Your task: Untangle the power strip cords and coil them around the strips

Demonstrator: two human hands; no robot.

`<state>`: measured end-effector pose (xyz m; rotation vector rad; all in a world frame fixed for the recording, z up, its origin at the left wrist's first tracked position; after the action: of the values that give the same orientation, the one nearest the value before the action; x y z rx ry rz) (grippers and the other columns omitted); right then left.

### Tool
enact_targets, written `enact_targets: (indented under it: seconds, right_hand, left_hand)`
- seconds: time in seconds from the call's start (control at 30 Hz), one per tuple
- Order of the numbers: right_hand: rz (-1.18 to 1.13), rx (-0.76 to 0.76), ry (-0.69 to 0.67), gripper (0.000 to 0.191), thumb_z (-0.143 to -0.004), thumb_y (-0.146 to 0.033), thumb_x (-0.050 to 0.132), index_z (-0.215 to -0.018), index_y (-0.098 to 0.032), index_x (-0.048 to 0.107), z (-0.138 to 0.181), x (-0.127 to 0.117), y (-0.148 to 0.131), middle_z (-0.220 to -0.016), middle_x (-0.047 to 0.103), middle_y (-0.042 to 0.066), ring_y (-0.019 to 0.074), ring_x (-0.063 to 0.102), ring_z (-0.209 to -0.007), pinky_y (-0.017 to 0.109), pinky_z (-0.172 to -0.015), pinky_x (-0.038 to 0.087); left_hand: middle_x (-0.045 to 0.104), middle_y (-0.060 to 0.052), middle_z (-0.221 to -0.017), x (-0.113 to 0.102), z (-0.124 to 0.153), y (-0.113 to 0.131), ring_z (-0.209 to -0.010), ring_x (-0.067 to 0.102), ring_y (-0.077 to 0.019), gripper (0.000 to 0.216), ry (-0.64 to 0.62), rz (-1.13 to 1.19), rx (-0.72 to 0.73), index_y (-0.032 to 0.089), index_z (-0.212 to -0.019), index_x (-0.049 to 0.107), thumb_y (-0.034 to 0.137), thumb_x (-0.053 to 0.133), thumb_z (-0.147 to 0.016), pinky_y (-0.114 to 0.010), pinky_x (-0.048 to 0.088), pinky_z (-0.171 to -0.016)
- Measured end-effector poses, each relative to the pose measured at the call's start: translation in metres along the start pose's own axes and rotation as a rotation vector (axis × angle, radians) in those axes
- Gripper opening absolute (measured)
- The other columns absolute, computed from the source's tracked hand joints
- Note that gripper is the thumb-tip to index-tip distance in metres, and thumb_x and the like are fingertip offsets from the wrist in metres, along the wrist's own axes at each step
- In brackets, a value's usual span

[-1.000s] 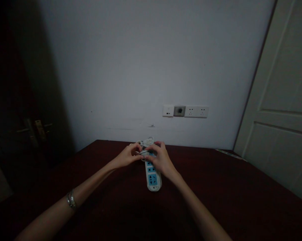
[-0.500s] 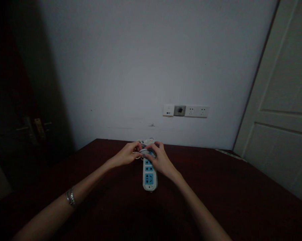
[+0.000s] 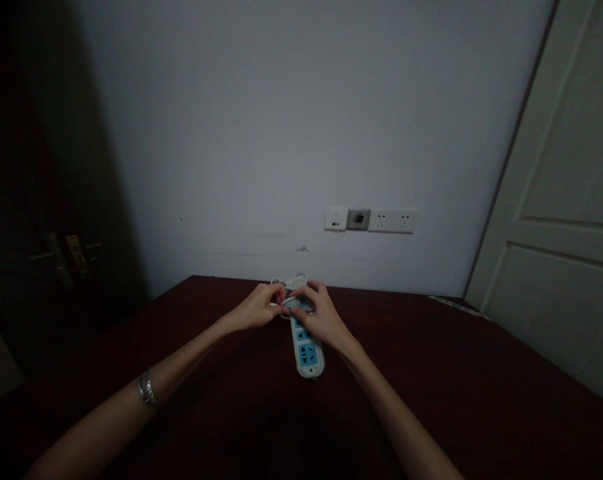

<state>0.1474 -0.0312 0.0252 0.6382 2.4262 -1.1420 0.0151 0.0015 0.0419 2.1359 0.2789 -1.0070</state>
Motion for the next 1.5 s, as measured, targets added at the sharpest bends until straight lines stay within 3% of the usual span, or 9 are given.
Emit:
enact_targets:
  seconds: [0.53, 0.7, 0.93, 1.17, 1.5]
  right_hand:
    - [0.055, -0.081, -0.062, 0.026, -0.080, -0.024, 0.055, -0.106, -0.027, 0.061, 0.001, 0.005, 0.002, -0.119, 0.044, 0.007, 0.0220, 0.044, -0.117, 0.042, -0.102, 0.032]
    - [0.094, -0.053, -0.034, 0.028, -0.081, -0.024, 0.052, -0.108, -0.029, 0.058, 0.002, 0.006, 0.005, -0.127, 0.038, 0.006, 0.0217, 0.047, -0.114, 0.039, -0.098, 0.037]
    - [0.149, -0.061, 0.065, 0.022, -0.079, -0.028, 0.055, -0.101, -0.023, 0.053, 0.003, 0.002, 0.001, -0.118, 0.046, 0.008, 0.0220, 0.053, -0.103, 0.039, -0.091, 0.042]
    - [0.163, -0.149, 0.139, 0.015, -0.078, -0.035, 0.058, -0.080, -0.020, 0.057, 0.004, -0.004, -0.001, -0.114, 0.046, 0.010, 0.0236, 0.051, -0.105, 0.040, -0.090, 0.043]
    - [0.255, -0.130, 0.199, 0.015, -0.081, -0.033, 0.055, -0.083, -0.019, 0.053, 0.006, -0.003, -0.002, -0.113, 0.043, 0.012, 0.0222, 0.058, -0.088, 0.039, -0.077, 0.049]
  left_hand:
    - [0.046, 0.005, -0.058, 0.005, -0.003, -0.015, -0.054, 0.040, -0.0082, 0.018, -0.009, 0.077, -0.017, 0.015, -0.065, 0.050, 0.024, 0.066, -0.066, -0.019, 0.029, -0.049]
    - [0.050, 0.004, -0.061, 0.005, -0.004, -0.022, -0.057, 0.044, -0.0085, 0.023, -0.040, 0.232, -0.041, 0.014, -0.068, 0.051, 0.027, 0.070, -0.062, -0.019, 0.033, -0.051]
    - [0.047, 0.005, -0.059, 0.007, -0.005, -0.028, -0.055, 0.044, -0.0084, 0.025, -0.026, 0.367, -0.089, 0.015, -0.064, 0.047, 0.025, 0.070, -0.061, -0.019, 0.033, -0.051]
    - [0.045, 0.005, -0.062, 0.001, -0.001, -0.015, -0.057, 0.042, -0.0084, 0.021, 0.043, 0.240, -0.037, 0.015, -0.066, 0.046, 0.023, 0.066, -0.065, -0.019, 0.033, -0.052]
    - [0.048, 0.004, -0.064, -0.003, -0.003, -0.009, -0.060, 0.043, -0.0103, 0.013, 0.160, 0.025, -0.004, 0.017, -0.069, 0.048, 0.020, 0.061, -0.068, -0.021, 0.033, -0.055]
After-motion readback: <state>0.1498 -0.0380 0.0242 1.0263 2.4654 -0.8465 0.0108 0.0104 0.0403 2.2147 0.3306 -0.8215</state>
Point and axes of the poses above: each hand's wrist, its own z-axis away from the middle knuckle, its own x-axis out of the palm, y = z × x, the point moved 6 cm from there along -z, towards the middle knuckle
